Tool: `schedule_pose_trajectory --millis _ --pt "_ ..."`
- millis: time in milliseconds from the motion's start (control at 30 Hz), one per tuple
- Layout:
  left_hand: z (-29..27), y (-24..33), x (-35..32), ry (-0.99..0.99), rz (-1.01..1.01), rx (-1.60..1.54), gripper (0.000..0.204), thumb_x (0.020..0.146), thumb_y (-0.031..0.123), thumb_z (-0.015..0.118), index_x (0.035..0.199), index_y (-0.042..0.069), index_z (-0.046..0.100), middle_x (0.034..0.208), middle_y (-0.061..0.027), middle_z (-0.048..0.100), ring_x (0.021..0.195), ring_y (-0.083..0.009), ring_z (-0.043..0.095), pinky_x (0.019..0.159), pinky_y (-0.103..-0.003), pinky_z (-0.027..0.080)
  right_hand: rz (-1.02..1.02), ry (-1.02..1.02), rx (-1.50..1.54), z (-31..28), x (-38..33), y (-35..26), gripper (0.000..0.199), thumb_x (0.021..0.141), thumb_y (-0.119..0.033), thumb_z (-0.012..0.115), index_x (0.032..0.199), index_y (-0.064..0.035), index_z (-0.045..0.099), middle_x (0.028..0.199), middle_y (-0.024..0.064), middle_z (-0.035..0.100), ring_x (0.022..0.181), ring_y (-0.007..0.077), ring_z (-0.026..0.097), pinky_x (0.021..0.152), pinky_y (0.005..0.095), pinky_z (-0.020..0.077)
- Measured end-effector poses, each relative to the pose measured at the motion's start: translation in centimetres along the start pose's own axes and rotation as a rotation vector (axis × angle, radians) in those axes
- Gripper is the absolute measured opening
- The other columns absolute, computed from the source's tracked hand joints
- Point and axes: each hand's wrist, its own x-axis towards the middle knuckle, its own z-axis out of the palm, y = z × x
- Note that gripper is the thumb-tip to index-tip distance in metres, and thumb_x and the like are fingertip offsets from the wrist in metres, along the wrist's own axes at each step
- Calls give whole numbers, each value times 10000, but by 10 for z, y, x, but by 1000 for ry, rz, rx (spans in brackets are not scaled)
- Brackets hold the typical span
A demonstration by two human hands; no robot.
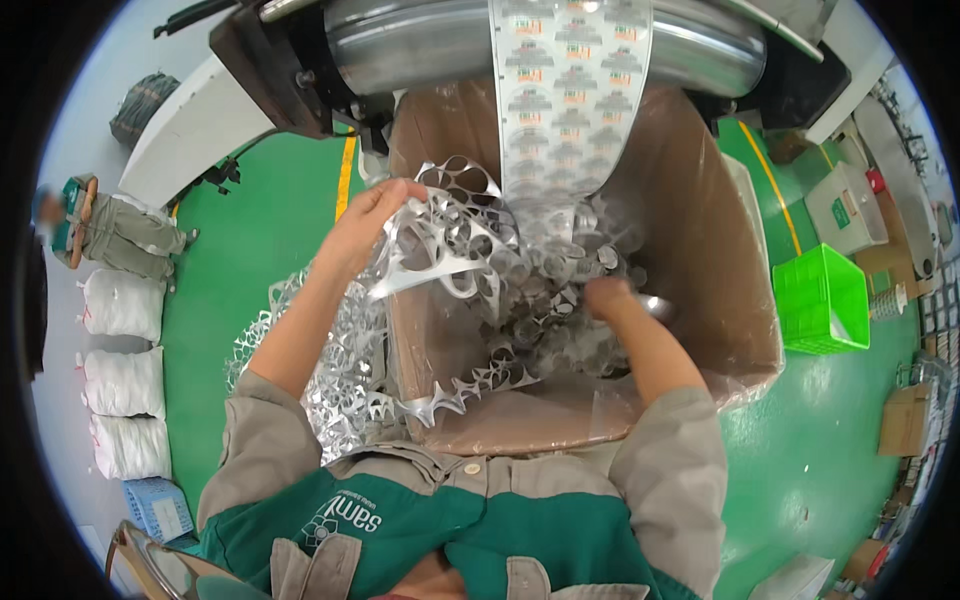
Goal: The person repeatedly picks up a metal bowl containing small grey discs and shakes it over a cardboard box to empty the contents. They then use their hands to pull apart a white plastic webbing sheet, separating the discs from the webbing and dropping them into the box. This process is repeated continuously throughout the video.
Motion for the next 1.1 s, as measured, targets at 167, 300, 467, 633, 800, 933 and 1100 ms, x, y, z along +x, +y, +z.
schedule_pose_trajectory --millis 167,300,467,633,800,933,1100 --pt "-12 31 -51 -378 374 884 769 638 547 685 1198 52 499 1305 -215 384 1309 -363 189 1049 -484 181 45 32 174 -26 -36 24 517 671 -356 681 1012 14 559 1042 217 580 985 329 563 820 377 456" --pt "0 28 -72 -473 482 1100 824 533 641 672 1112 69 545 1259 -201 422 1297 -370 210 1025 -572 157 -77 188 359 -32 -29 44 541 676 -374 679 1025 20 551 1044 222 575 978 330 560 818 384 446" --pt "12 40 -58 -640 280 1117 308 813 370 570 833 63 548 882 -66 593 956 -276 538 851 -474 376 -24 408 295 -82 -65 12 500 724 -329 656 1052 22 520 1022 224 574 987 346 543 825 395 431" --pt "-2 29 -6 -79 63 569 258 880 260 474 915 18 556 776 -116 588 741 -227 568 675 -322 438 -357 602 1484 -147 -129 17 386 804 -209 590 1100 24 504 1023 129 589 959 227 566 815 343 455" --pt "0 19 11 130 -114 85 231 903 185 427 1014 27 552 843 -53 584 735 -134 526 678 -278 426 -1228 13 2268 -95 -78 15 570 867 -415 506 1252 -11 392 1195 126 508 1043 242 545 904 414 446" --pt "-6 7 25 165 -96 39 214 908 161 421 1019 32 552 862 -31 579 725 -118 508 678 -252 412 -8 309 439 -24 -5 -13 704 741 -473 604 1200 36 447 1138 220 541 1045 326 541 865 413 437" --pt "9 19 5 135 212 454 172 901 186 444 976 73 551 803 -119 614 728 -242 581 653 -319 438 -110 -156 75 -52 -46 -2 602 653 -343 722 1076 30 512 1046 184 577 902 261 587 738 354 478"
